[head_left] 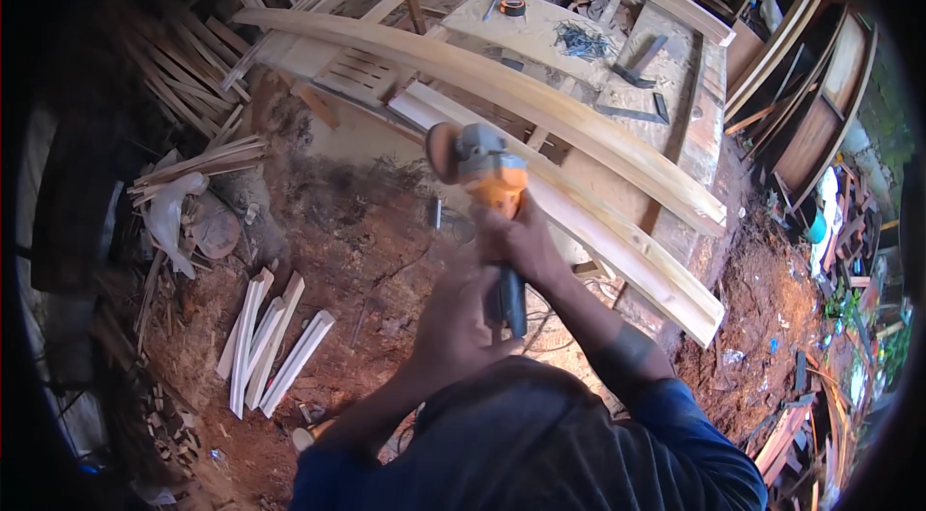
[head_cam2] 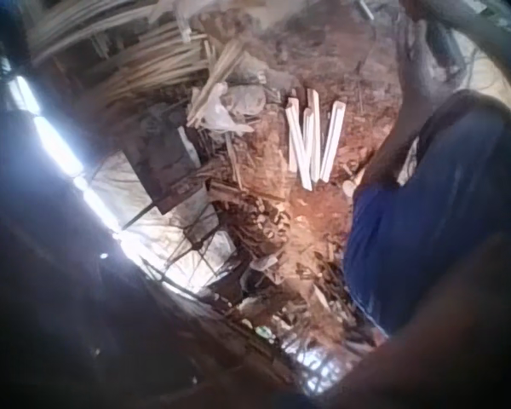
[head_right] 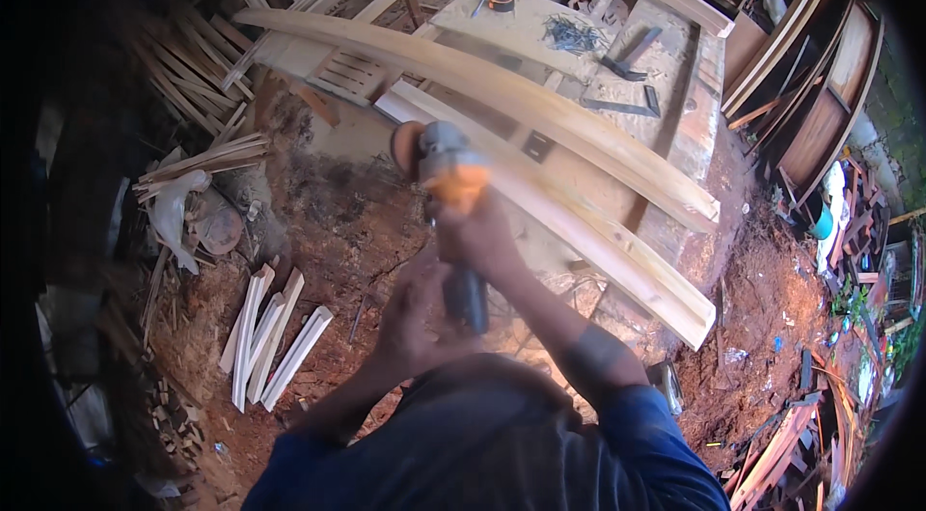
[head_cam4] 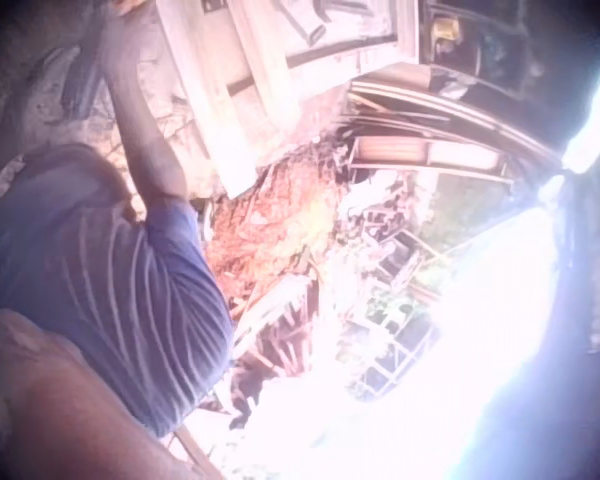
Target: The person uses an angle grinder to smooth wood, then positions a wood piece and hammers nails into it to assemble a frame.
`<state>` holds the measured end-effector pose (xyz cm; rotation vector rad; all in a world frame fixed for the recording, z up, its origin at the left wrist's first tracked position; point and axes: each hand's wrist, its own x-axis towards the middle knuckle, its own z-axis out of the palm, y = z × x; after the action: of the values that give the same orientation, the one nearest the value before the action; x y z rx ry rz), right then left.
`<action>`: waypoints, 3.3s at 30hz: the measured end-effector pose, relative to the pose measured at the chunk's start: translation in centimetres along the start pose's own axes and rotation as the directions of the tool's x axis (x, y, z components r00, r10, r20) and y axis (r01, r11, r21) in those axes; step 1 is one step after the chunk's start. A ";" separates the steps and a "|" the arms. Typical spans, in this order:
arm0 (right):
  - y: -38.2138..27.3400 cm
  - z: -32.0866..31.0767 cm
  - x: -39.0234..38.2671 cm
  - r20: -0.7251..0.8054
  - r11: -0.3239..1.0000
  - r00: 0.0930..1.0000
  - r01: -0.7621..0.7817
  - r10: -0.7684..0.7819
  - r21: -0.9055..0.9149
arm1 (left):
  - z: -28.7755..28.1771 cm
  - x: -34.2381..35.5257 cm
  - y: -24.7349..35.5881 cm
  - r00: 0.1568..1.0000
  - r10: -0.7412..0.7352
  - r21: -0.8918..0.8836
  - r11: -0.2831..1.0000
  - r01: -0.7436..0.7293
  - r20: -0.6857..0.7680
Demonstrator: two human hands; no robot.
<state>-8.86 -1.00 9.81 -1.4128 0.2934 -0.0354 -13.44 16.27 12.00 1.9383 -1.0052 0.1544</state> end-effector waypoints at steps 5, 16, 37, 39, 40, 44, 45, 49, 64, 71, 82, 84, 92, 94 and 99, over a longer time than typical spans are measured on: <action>4.1 10.1 8.3 0.183 0.978 0.982 -0.008 0.047 -0.208 | -2.8 -7.7 -17.0 0.643 -0.603 -0.862 -0.163 0.479 0.471; 10.1 -0.5 2.6 0.320 0.859 0.864 -0.214 0.388 -0.465 | -2.9 -12.5 -47.6 0.055 -0.952 -0.693 -0.179 0.698 0.301; 11.1 -2.8 -14.4 -0.590 0.365 0.430 -0.901 0.684 -0.234 | 37.4 11.8 -66.0 0.668 -0.706 0.264 0.707 0.656 0.235; 11.6 -2.2 -16.9 -0.582 0.402 0.389 -0.909 0.714 -0.114 | 37.4 12.1 -65.7 0.666 -0.712 0.267 0.702 0.661 0.223; 12.9 -2.6 -19.4 -0.412 0.421 0.710 -0.684 0.571 -0.595 | 37.0 11.8 -65.8 0.662 -0.719 0.273 0.694 0.666 0.213; 15.6 -2.6 -23.4 -0.519 0.441 0.531 -0.847 0.670 -0.298 | 36.5 11.0 -64.9 0.685 -0.705 0.227 0.709 0.668 0.183; 16.9 -3.4 -25.3 -0.509 0.420 0.541 -0.841 0.669 -0.341 | 35.9 10.6 -64.6 0.693 -0.700 0.209 0.713 0.669 0.173; 18.8 -7.1 -28.4 -0.500 0.434 0.621 -0.782 0.604 -0.447 | 31.7 7.8 -62.2 0.706 -0.690 0.100 0.723 0.683 0.163; 13.5 -41.0 -31.5 -0.904 0.669 0.381 -0.624 -0.191 -0.404 | 21.7 -0.1 -28.2 0.377 -0.913 -0.279 0.407 0.870 -0.156; 8.8 -47.9 -21.1 -0.239 0.528 0.927 -0.363 0.290 -0.768 | 29.6 7.8 -9.5 0.470 -0.848 -0.258 0.524 0.812 -0.244; -5.4 -53.5 -23.3 0.176 0.421 0.973 0.098 0.150 -0.902 | 27.5 13.0 -9.5 0.226 -0.947 -0.839 -0.074 0.539 0.228; -10.8 -57.8 -23.4 0.316 0.174 0.946 0.324 -0.074 -0.930 | 30.6 16.1 -4.6 0.255 -0.937 -0.865 -0.086 0.495 0.239; -18.9 -76.0 -10.7 0.695 -0.391 0.655 0.580 -0.298 -0.714 | 40.4 26.4 8.1 0.352 -0.911 -0.970 0.241 0.033 -0.215; -20.5 -80.7 -6.0 0.651 -0.435 0.653 0.494 -0.386 -0.753 | 42.0 30.3 7.2 0.331 -0.910 -0.962 0.272 0.025 -0.249; -22.4 -89.8 8.7 0.480 -0.374 0.577 0.301 -0.661 -0.877 | 47.7 40.2 6.7 0.410 -0.911 -0.995 -0.078 -0.058 0.048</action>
<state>-17.06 -93.18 18.66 -3.0767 -0.3450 -1.0827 -4.82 -45.71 8.28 0.5803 0.4307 -0.1885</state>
